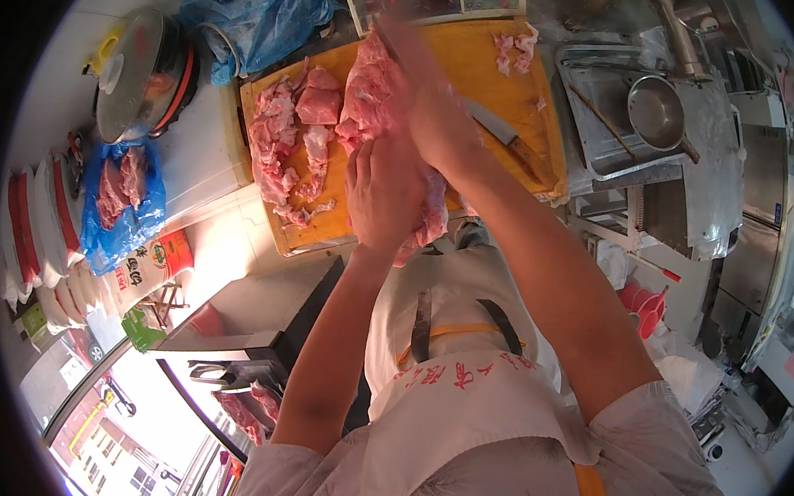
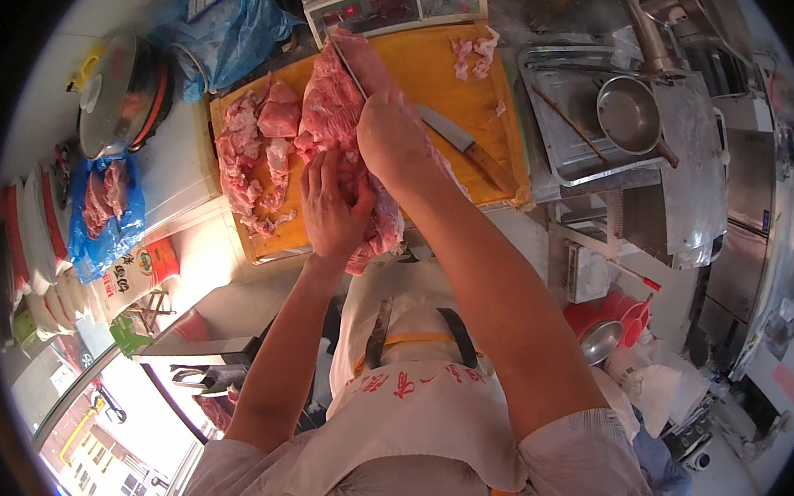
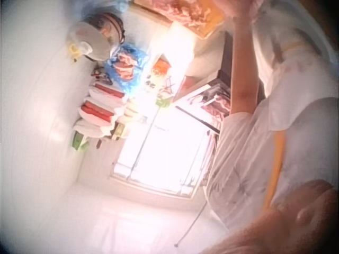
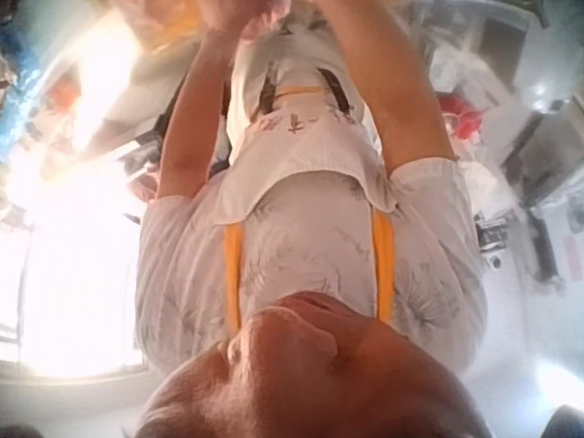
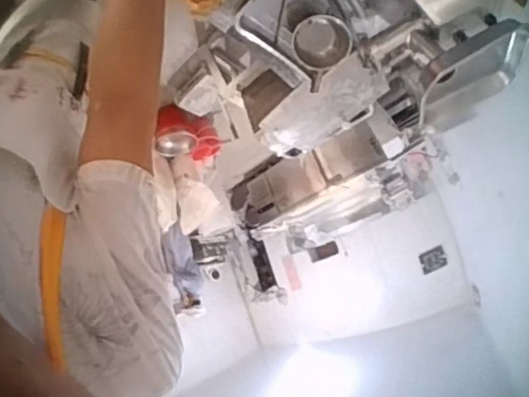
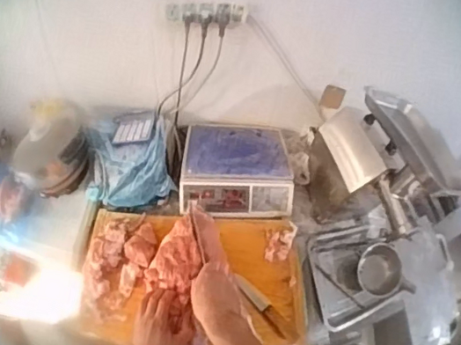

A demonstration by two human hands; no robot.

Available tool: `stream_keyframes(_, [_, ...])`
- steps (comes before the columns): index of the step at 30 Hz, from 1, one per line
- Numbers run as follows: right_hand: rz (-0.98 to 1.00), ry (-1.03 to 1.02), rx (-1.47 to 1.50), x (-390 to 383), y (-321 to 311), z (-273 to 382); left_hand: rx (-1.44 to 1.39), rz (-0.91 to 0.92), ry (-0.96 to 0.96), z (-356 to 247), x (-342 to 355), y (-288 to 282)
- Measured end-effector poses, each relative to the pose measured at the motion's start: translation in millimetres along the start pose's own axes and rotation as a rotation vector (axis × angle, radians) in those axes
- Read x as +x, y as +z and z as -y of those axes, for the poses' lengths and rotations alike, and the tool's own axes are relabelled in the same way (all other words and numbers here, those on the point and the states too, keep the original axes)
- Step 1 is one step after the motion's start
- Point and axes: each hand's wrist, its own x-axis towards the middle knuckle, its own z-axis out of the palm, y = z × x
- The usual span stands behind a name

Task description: The person uses a knife to trim and cut raw meat on a yellow cutting board, then places the cut pieces into a tray and stores them in a freezer. The person also handles a blue plastic bag and places meat inside it.

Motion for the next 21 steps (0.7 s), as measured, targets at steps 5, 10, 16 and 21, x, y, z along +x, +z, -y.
stream_keyframes(5, [0.033, 0.108, 0.181, -41.0, -17.7, -3.2, -0.038, -0.052, 0.001, 0.2, -8.8, 4.2])
stream_keyframes(10, [-0.030, 0.019, 0.001, -81.9, -19.6, -1.1, -0.153, -0.069, -0.067, 22.0, -14.6, 14.6])
stream_keyframes(16, [-0.022, 0.032, -0.078, -48.9, 17.9, -13.1, -0.153, -0.060, -0.065, 21.8, -18.7, 14.1])
stream_keyframes(21, [-0.118, -0.019, 0.140, -66.1, 0.6, -19.7, -0.171, -0.062, -0.088, 15.3, -30.3, 8.3])
